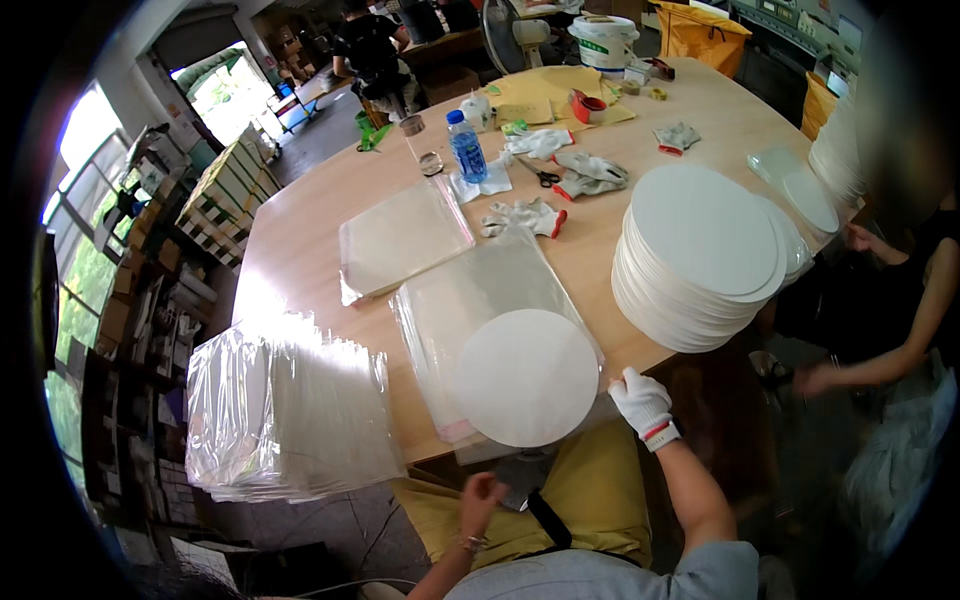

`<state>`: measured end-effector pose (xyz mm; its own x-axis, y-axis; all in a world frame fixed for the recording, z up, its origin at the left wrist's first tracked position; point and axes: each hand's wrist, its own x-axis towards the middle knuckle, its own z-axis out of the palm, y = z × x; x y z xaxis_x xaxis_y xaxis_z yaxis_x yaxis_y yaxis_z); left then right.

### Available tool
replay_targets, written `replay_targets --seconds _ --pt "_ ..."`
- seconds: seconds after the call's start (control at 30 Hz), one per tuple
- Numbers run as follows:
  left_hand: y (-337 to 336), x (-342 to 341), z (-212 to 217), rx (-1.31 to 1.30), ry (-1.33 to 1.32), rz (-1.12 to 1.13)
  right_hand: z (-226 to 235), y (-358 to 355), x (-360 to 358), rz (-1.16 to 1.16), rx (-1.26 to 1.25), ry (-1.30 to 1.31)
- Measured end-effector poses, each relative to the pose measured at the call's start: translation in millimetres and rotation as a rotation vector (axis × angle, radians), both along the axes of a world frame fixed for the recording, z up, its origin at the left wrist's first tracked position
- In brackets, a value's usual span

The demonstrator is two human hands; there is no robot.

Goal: The person repeatedly picks up white circular plates and places them into clear plastic bags on a table. They wear gloves and handle the plates one at a time, stacking the packaged plates to the side. The task continues throughout the clip with consistent repetition.

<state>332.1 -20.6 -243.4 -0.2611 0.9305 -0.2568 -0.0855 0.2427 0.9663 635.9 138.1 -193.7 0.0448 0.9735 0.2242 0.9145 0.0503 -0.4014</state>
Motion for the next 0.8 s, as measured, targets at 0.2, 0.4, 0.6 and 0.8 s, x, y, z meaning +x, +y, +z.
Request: replay_targets --seconds 0.2,0.4,0.6,0.8 --pt "59.1 47.6 10.1 -0.132 -0.764 0.100 20.1 -24.9 0.7 -0.048 -0.232 0.304" --pt "36.0 21.5 50.1 0.087 -0.357 -0.009 -25.3 -48.9 -26.1 -0.149 -0.337 0.877" --pt "3.3 -32.6 178.3 0.341 -0.189 -0.206 13.4 -85.3 -86.2 0.259 -0.183 1.350" --pt "-22.2 -142.8 296.8 0.658 0.401 0.194 155.4 -12.1 -197.6 0.765 -0.259 1.262"
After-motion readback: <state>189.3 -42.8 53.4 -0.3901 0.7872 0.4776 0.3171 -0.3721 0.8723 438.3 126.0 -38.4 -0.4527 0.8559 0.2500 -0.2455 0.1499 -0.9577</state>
